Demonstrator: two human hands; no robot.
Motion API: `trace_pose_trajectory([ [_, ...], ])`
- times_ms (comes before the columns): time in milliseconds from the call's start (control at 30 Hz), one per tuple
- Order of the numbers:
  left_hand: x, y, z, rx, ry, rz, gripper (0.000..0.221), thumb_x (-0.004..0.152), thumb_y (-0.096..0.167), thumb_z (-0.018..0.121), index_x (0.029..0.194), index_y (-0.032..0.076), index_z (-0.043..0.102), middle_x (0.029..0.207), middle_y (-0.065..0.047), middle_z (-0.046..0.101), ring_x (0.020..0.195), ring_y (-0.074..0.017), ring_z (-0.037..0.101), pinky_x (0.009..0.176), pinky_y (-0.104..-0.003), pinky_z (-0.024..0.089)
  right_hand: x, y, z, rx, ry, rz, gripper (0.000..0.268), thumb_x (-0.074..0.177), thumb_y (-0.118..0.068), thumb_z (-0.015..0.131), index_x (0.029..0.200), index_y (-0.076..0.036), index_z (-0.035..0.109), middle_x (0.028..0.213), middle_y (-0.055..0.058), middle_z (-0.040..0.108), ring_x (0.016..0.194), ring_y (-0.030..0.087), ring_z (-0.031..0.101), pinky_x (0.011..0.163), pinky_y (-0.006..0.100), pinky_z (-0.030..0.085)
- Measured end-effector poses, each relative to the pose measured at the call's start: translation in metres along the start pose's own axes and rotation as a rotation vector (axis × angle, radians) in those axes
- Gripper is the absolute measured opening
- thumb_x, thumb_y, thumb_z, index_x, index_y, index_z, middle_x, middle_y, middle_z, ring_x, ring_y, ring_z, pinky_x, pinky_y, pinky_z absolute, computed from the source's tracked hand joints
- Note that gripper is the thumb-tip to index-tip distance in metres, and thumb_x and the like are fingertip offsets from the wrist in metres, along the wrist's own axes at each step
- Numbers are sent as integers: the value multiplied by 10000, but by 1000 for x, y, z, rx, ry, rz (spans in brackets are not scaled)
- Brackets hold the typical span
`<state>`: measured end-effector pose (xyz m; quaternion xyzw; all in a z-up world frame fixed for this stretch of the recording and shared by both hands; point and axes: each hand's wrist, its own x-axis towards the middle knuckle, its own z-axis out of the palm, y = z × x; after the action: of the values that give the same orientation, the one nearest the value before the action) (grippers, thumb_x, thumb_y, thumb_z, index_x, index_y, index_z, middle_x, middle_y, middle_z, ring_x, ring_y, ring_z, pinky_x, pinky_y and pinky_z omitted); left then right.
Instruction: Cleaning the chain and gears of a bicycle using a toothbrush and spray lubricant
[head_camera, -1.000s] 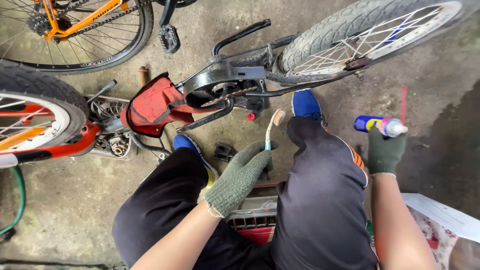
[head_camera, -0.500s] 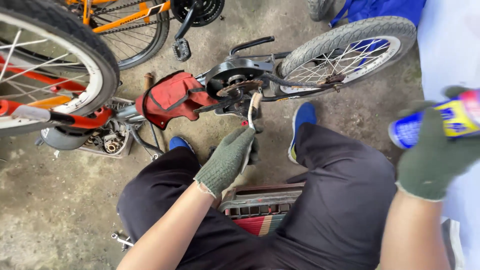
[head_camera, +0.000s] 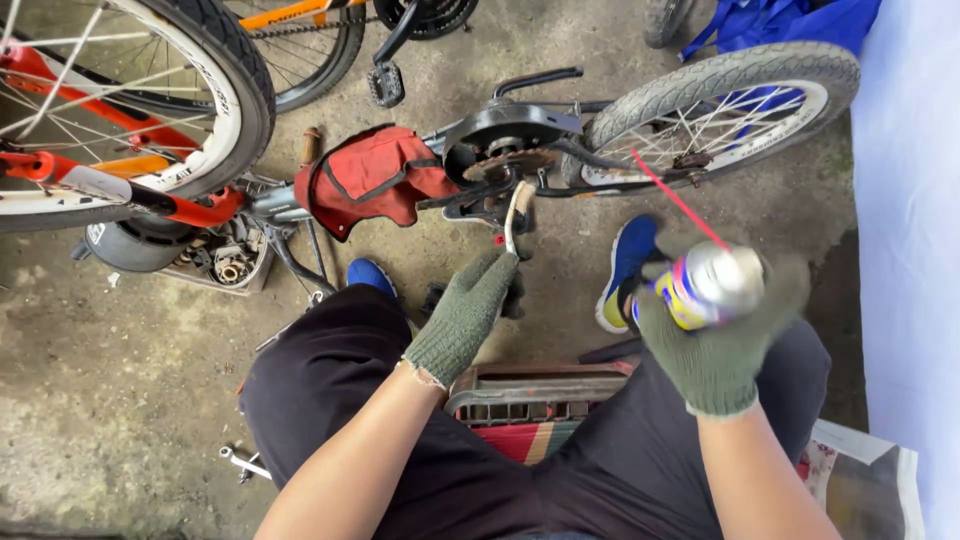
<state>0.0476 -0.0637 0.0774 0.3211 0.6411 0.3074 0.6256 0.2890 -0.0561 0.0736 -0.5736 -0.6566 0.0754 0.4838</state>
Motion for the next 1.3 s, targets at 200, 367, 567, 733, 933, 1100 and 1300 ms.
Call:
trace_pose_trajectory([
  [200,-12,22,2,-72,1,-11,834,935,559,584,1525,-13,440,1531,-280,490,1451,-409,447,1210,-521,348,-11,24,-12,-22,-6,-17,872,894,-284,933,1503,-96,339,1536,116,348,1472,309,388,1263,416,324],
  [367,39,-27,-9,-194,24,115,415,1024,340,578,1264,16,673,904,-191,659,741,-258,659,776,-417,610,9,26,20,-45,20,-31,821,863,-333,927,1457,-106,407,1476,104,414,1410,305,441,1215,409,367],
  [567,52,-53,-7,-282,54,167,315,1020,256,598,1138,-21,692,751,-167,606,550,-222,608,625,-354,623,0,27,35,-55,-6,-54,764,823,-398,918,1396,-119,497,1396,89,502,1326,299,513,1150,400,424],
  [733,57,-54,-6,-422,-32,234,242,1052,289,518,927,102,609,740,-36,566,619,-128,519,582,-308,539,-19,14,54,-47,-24,-85,729,792,-447,911,1350,-129,565,1336,78,568,1263,295,567,1101,393,467],
  [933,69,-69,-17,-607,-179,-2,446,1092,103,452,1438,-176,489,1203,-303,622,1046,-267,680,822,-272,608,-24,16,67,-44,-32,-127,697,751,-512,902,1288,-142,655,1256,63,656,1179,290,638,1036,384,524],
  [1100,74,-75,-20,-557,-267,60,450,1095,158,447,1423,-138,537,1128,-239,645,864,-255,708,664,-275,599,-30,20,72,-47,-41,-168,682,710,-577,894,1226,-155,745,1176,49,744,1095,285,709,971,375,581],
  [1300,71,-73,-17,-555,-257,63,444,1091,164,450,1410,-129,545,1106,-229,638,849,-251,699,657,-276,594,-11,-2,50,137,-274,-76,662,687,-157,953,1266,-55,649,1170,187,703,1118,434,673,972,511,556],
])
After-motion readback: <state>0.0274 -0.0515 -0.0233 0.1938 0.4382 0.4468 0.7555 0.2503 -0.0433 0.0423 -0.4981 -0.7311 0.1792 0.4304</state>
